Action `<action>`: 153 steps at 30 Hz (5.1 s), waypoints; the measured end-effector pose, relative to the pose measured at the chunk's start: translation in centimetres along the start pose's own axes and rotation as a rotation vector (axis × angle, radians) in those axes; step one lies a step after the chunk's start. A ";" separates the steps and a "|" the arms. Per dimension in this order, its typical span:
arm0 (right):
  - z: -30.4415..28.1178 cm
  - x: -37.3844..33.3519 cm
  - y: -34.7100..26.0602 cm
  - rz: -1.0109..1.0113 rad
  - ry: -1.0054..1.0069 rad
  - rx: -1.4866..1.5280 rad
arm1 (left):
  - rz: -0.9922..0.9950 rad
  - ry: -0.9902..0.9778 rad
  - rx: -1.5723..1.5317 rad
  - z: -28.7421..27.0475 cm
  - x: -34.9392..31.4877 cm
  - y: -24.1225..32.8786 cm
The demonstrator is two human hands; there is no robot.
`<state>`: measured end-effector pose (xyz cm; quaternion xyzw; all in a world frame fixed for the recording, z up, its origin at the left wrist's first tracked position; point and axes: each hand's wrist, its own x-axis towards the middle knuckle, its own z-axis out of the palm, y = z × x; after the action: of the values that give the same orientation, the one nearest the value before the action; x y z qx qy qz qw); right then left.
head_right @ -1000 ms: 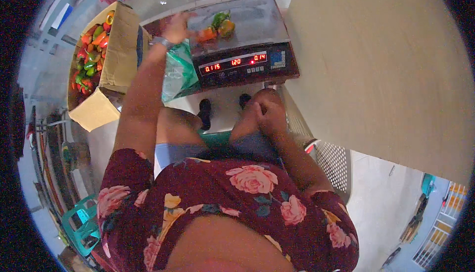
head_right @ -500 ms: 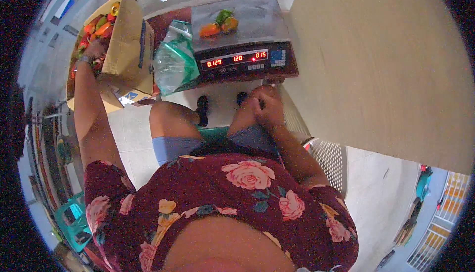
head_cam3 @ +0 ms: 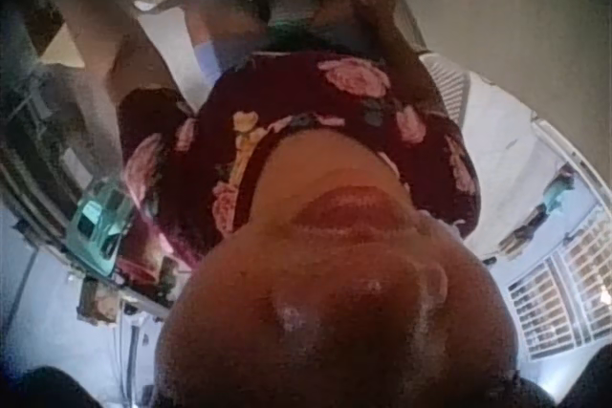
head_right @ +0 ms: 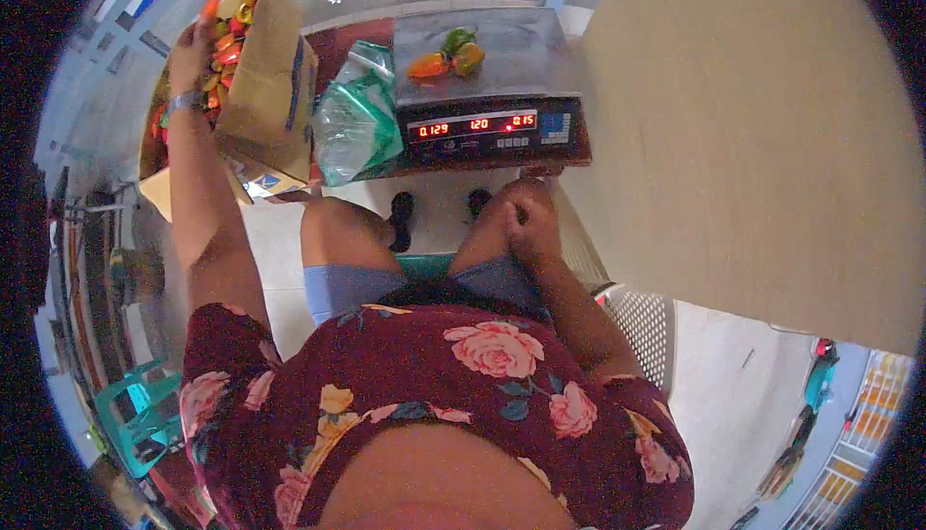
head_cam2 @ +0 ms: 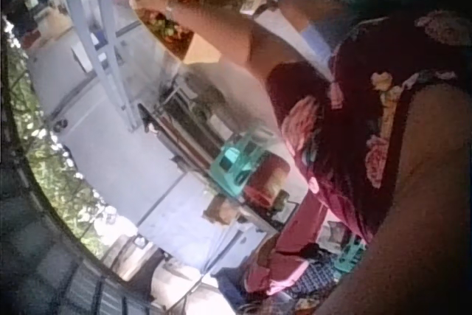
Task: The person is placing peppers from a cardboard box into a plastic bag, weighing individual peppers on a digital scale, and putting the weighed items into a separate plastic bag by hand.
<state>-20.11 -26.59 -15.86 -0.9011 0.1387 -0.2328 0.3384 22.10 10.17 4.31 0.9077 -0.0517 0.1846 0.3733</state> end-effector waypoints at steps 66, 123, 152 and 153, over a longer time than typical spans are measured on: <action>-0.1 0.6 0.4 0.124 -0.078 0.007 | 0.344 -0.637 0.254 28.0 -6.0 8.4; -0.1 0.6 0.0 0.173 -0.088 -0.010 | 0.500 -0.624 0.116 19.6 -1.4 13.4; -0.6 0.6 -0.5 0.131 -0.062 -0.030 | 0.372 -0.897 0.240 31.7 -5.4 7.7; -0.5 0.6 -0.4 0.123 -0.066 -0.028 | 0.382 -0.848 0.250 31.8 -5.0 6.8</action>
<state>-19.80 -26.81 -15.08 -0.9027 0.1860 -0.1797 0.3438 25.32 -17.13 -13.84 0.9151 -0.3428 -0.1318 0.1666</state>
